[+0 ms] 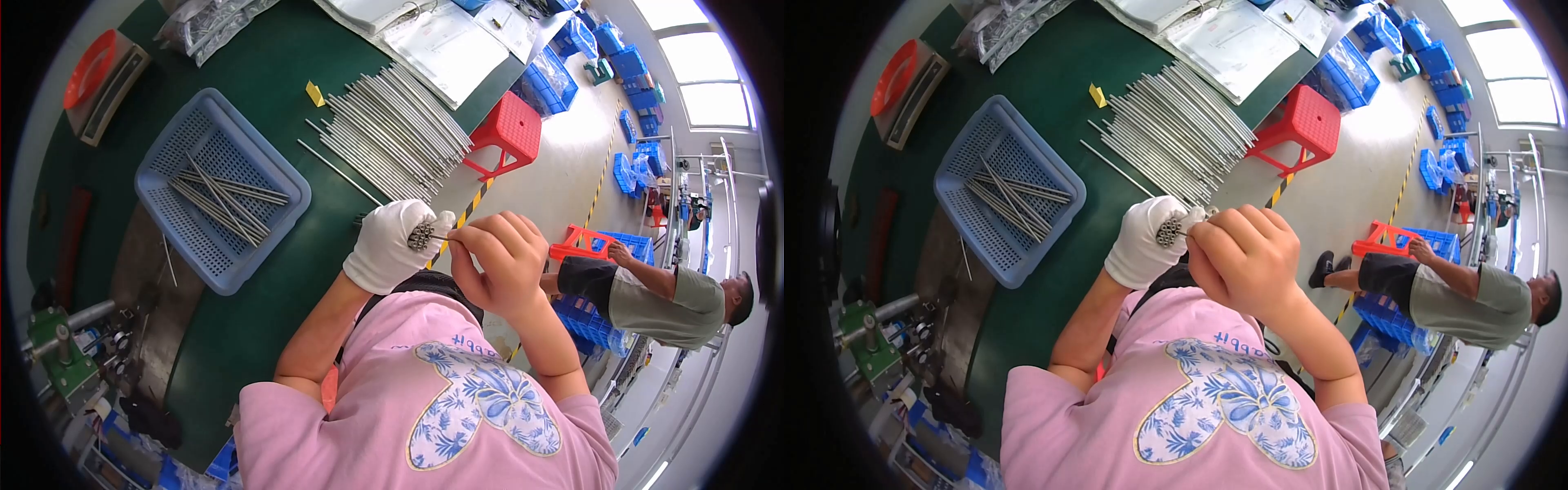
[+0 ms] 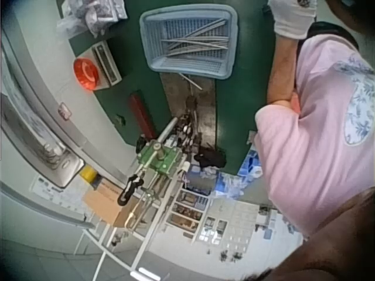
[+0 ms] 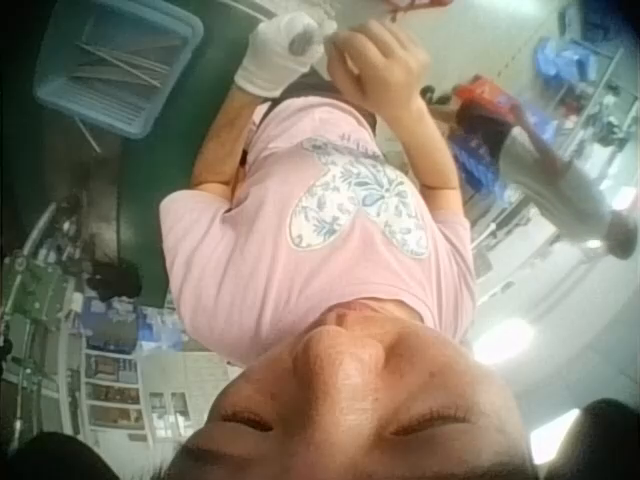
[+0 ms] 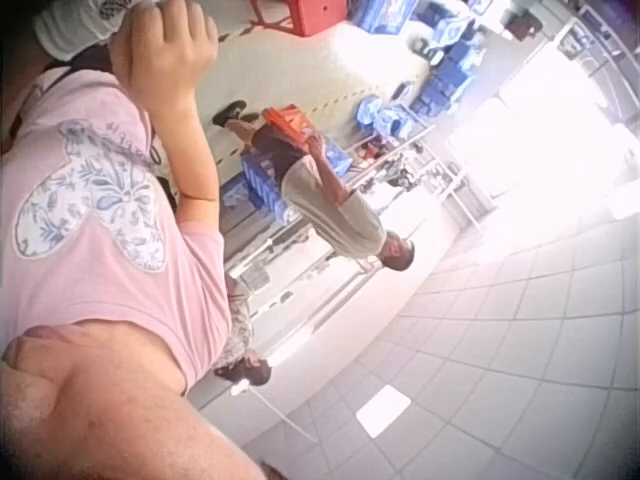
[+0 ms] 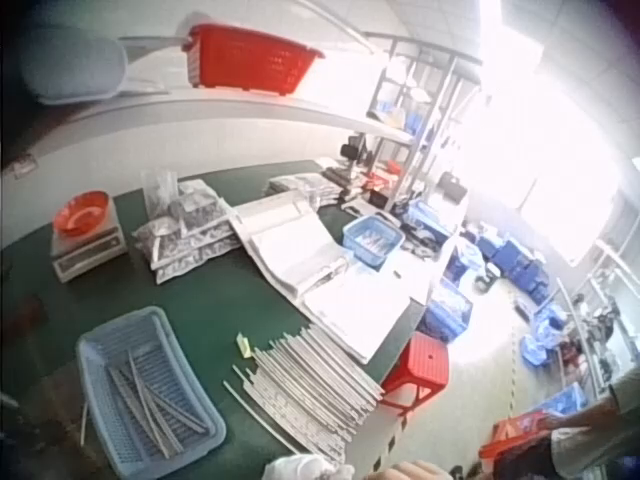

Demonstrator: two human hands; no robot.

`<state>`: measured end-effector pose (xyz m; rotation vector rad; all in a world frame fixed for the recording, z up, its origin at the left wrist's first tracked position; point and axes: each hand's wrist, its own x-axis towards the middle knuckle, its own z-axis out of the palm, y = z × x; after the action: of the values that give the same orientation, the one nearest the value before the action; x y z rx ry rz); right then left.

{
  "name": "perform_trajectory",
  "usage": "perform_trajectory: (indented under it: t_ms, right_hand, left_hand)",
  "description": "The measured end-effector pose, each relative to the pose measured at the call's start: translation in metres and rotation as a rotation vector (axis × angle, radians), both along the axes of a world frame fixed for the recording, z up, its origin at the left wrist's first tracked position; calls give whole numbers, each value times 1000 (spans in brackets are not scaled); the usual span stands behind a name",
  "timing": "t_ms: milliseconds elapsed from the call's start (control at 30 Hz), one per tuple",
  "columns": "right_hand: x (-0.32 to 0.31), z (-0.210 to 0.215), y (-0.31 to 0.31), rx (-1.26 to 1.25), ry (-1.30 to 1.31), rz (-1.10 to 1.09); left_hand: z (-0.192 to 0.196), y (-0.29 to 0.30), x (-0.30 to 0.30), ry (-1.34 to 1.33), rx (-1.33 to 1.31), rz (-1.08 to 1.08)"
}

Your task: Manually inserting thin metal rods into a cylindrical holder as part of an assembly process.

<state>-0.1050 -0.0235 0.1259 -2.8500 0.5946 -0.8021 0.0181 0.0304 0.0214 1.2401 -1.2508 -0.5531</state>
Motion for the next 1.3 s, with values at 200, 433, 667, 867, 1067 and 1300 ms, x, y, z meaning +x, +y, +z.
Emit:
perform_trajectory:
  t_ms: [200, 433, 667, 867, 1067, 1300]
  right_hand:
    - [0, -4, -1, 18, -3, 31]
    - [4, -4, 1, 30, 17, -13]
    - [3, -3, 1, 8, 53, 16]
    - [5, -2, 2, 8, 6, 21]
    - [8, -2, 2, 11, 39, 9]
    - [8, -2, 2, 61, 118, 33]
  left_hand:
    - [-1, 0, 2, 0, -19, -20]
    - [-2, 1, 3, 8, -8, -41]
    - [-3, 0, 3, 3, -29, -43]
    - [-1, 1, 2, -1, -20, -15]
    - [-3, 0, 2, 3, -41, -26]
    - [-1, 0, 2, 11, -27, -41]
